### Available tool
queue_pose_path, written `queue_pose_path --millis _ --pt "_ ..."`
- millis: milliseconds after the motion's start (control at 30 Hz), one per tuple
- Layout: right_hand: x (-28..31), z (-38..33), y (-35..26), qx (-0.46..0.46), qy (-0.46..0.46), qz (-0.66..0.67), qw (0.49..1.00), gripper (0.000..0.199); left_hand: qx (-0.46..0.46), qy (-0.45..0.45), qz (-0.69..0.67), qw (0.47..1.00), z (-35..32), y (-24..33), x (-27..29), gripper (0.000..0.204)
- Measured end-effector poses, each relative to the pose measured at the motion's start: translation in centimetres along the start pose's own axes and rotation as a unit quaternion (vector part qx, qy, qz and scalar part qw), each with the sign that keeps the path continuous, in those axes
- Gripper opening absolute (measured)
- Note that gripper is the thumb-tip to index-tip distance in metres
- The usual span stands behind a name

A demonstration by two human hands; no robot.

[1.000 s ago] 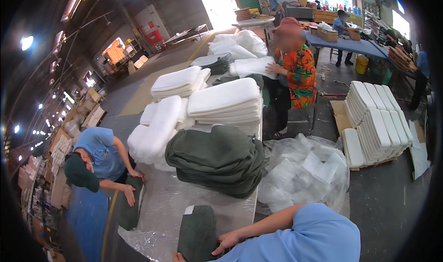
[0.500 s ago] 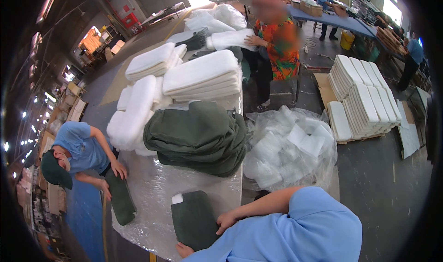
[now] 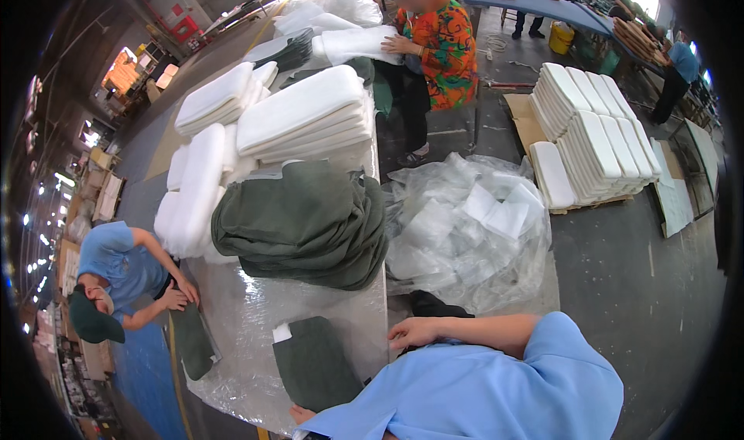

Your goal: The person inserts white foam pads into green fabric covers, aligns edges, and places the finished cushions on a stack. The person repeats this process for multiple cushions while coworkers handle similar items nearby.

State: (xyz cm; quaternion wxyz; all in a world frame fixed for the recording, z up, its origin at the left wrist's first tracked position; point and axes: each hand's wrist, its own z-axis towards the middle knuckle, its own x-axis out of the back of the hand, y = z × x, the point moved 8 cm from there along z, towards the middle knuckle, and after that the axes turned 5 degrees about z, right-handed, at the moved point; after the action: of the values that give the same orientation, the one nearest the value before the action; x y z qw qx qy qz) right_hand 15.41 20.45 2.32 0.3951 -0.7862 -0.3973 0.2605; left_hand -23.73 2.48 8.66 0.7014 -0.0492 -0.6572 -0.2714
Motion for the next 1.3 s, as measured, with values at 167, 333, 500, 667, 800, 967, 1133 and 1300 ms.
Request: queue_pose_path --millis 167,333,500,667,800,967,1133,1300 --pt "4.0 -1.7 1.9 -0.026 0.040 0.046 0.998 0.058 0.041 0.032 0.029 0.998 -0.3 1.4 0.3 0.037" --pt "8.0 0.3 2.2 -0.022 0.023 0.091 0.995 0.058 0.083 0.095 0.043 0.991 -0.8 4.3 2.0 0.039" --pt "18.0 -1.2 0.0 -0.024 0.043 0.081 0.996 0.056 0.095 0.189 0.013 0.977 -2.2 9.3 4.5 0.042" --pt "34.5 -5.7 5.4 -0.039 0.161 0.126 0.978 0.052 0.024 0.235 -0.089 0.968 -2.7 20.3 4.6 0.044" --pt "47.2 -12.7 9.2 -0.111 0.247 0.123 0.955 0.046 -0.060 0.249 -0.167 0.952 -1.7 32.8 1.8 0.038" --pt "59.0 -19.3 12.2 -0.142 0.362 0.197 0.900 0.039 -0.127 0.144 -0.317 0.929 -3.5 49.1 -2.4 0.033" --pt "63.4 -16.6 13.0 -0.108 0.381 0.344 0.852 0.042 -0.170 0.056 -0.380 0.907 -4.5 58.8 -3.9 0.032" --pt "64.8 -9.3 11.6 -0.102 0.342 0.427 0.831 0.088 -0.164 0.017 -0.425 0.890 -2.7 65.9 -5.8 0.025"
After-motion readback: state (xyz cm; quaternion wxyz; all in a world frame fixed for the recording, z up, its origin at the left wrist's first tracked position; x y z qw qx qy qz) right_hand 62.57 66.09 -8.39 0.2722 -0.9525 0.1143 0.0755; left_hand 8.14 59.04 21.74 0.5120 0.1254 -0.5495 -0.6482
